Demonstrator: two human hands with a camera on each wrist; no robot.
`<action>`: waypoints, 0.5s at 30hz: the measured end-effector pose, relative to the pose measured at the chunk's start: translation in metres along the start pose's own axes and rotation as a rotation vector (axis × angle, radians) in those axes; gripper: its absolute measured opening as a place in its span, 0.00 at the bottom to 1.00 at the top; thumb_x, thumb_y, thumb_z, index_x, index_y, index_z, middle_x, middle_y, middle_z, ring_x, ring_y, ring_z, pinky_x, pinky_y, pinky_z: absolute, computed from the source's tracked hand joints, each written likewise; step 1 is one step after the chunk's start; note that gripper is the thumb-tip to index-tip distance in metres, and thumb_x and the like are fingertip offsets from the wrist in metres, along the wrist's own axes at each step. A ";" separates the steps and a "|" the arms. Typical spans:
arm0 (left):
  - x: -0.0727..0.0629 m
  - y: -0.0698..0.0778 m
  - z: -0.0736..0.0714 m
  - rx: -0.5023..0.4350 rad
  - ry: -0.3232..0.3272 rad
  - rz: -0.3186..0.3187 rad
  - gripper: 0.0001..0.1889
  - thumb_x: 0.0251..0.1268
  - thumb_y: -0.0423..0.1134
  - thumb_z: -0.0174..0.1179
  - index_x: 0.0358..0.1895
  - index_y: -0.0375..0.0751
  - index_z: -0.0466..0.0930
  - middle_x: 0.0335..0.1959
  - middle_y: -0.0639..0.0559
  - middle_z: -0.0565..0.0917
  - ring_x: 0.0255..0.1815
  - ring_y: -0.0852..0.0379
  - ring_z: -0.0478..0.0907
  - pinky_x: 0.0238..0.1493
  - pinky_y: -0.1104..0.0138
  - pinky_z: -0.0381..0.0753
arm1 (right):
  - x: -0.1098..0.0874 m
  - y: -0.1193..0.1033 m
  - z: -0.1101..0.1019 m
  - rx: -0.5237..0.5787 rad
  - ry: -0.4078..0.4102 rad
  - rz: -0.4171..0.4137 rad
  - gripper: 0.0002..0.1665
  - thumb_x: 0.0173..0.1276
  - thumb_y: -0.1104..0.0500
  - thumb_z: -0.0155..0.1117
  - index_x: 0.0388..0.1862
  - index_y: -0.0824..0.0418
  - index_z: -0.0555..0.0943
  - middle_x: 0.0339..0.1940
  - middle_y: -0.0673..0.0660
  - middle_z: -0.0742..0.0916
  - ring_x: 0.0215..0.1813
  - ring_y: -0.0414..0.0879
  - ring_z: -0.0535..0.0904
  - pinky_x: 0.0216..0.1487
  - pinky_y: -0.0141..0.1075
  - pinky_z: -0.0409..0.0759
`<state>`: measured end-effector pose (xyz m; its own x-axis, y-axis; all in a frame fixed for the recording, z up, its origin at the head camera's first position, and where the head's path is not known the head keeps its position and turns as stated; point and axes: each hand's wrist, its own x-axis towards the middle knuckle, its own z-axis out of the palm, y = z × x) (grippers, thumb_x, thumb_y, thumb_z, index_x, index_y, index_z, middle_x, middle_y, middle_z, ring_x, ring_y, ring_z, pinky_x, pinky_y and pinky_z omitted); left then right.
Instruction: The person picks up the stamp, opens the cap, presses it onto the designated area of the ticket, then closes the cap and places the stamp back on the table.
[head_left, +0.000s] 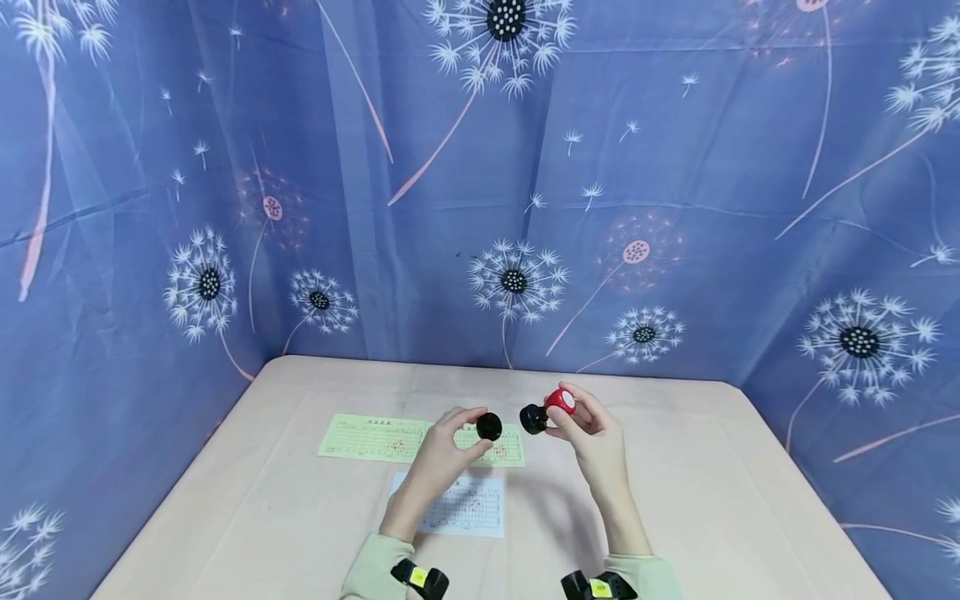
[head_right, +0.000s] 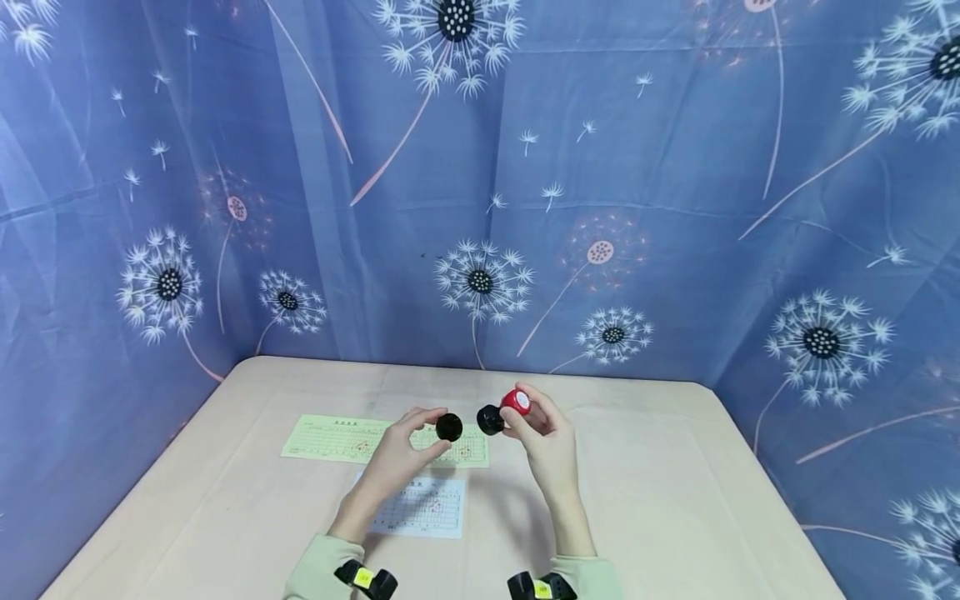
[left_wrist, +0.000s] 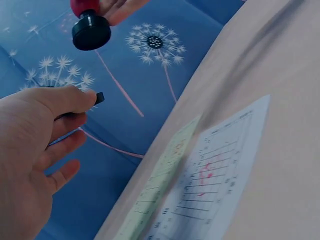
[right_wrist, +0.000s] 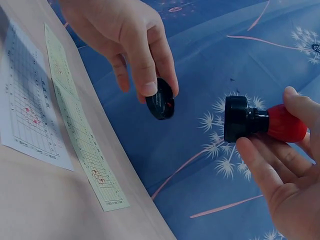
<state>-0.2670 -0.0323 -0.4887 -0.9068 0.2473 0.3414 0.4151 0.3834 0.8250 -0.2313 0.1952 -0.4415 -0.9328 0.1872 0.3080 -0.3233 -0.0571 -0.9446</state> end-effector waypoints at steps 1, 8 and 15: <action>0.000 0.001 -0.001 0.004 0.006 0.000 0.26 0.61 0.41 0.70 0.64 0.47 0.78 0.52 0.55 0.83 0.57 0.53 0.79 0.64 0.50 0.77 | 0.000 0.000 0.000 0.003 -0.001 -0.002 0.27 0.64 0.66 0.70 0.62 0.66 0.77 0.43 0.51 0.90 0.44 0.42 0.88 0.43 0.40 0.89; 0.001 0.006 -0.009 0.037 0.039 0.030 0.26 0.60 0.40 0.71 0.63 0.47 0.78 0.41 0.57 0.83 0.47 0.55 0.81 0.57 0.48 0.80 | 0.000 0.000 0.001 0.018 -0.035 -0.030 0.27 0.64 0.68 0.69 0.62 0.68 0.76 0.43 0.51 0.90 0.45 0.42 0.88 0.45 0.42 0.89; 0.001 0.008 -0.006 0.061 0.019 0.061 0.25 0.61 0.41 0.70 0.63 0.46 0.78 0.38 0.58 0.83 0.44 0.58 0.81 0.55 0.51 0.82 | 0.000 0.003 0.000 0.018 -0.047 -0.049 0.26 0.65 0.68 0.69 0.62 0.67 0.76 0.43 0.50 0.90 0.45 0.41 0.88 0.45 0.41 0.89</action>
<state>-0.2652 -0.0344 -0.4793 -0.8807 0.2555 0.3989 0.4728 0.4215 0.7738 -0.2319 0.1946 -0.4441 -0.9222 0.1435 0.3591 -0.3710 -0.0664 -0.9262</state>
